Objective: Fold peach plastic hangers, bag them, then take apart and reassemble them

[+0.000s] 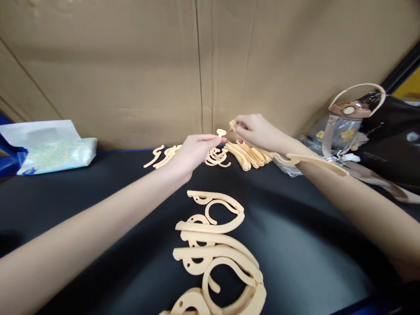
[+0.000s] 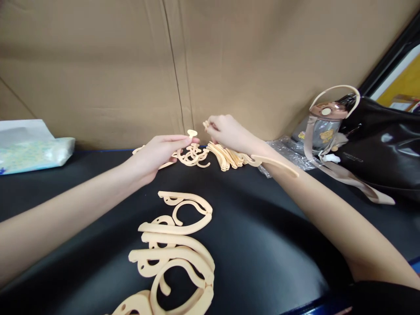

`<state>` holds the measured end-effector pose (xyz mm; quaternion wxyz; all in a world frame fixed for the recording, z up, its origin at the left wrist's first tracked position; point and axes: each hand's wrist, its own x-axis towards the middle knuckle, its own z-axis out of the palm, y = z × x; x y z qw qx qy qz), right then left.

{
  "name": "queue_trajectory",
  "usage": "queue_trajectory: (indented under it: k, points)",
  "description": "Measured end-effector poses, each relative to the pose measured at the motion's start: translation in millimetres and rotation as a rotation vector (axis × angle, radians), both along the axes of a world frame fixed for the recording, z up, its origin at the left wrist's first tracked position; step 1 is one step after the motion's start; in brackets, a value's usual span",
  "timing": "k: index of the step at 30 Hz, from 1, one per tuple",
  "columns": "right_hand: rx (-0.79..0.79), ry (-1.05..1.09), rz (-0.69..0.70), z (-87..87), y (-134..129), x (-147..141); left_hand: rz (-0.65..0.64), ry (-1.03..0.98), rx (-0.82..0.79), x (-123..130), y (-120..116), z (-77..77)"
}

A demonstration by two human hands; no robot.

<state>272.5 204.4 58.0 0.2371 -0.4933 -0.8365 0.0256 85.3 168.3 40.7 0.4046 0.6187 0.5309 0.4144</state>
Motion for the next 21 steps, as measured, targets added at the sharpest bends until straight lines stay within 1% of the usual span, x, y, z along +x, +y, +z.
queue_trajectory:
  k: [3, 6, 8, 10, 12, 14, 16, 18, 19, 21]
  points:
    - [-0.124, 0.304, -0.015, 3.8, 9, 9, 0.045, 0.069, -0.004, 5, 32, -3.7]
    - [-0.241, 0.510, -0.068, 4.7, 13, 12, 0.098, 0.155, 0.008, 9, 59, -16.5]
    - [-0.300, 0.631, -0.107, 5.0, 15, 11, 0.126, 0.232, 0.020, 11, 68, -26.6]
    - [-0.347, 0.721, -0.135, 5.6, 16, 11, 0.150, 0.315, 0.037, 10, 71, -34.1]
    - [-0.385, 0.791, -0.148, 6.3, 17, 12, 0.175, 0.378, 0.069, 7, 68, -36.9]
    - [-0.415, 0.860, -0.135, 6.8, 17, 13, 0.191, 0.398, 0.110, 3, 64, -34.9]
    - [-0.430, 0.933, -0.116, 6.7, 18, 15, 0.174, 0.371, 0.124, -4, 58, -29.7]
    - [-0.416, 1.001, -0.121, 5.6, 20, 16, 0.090, 0.318, 0.072, -11, 53, -23.3]
    - [-0.394, 1.029, -0.137, 4.5, 21, 16, 0.016, 0.254, -0.007, -15, 50, -20.3]
    - [-0.339, 1.039, -0.174, 1.6, 24, 18, -0.127, 0.057, -0.200, -24, 43, -15.7]
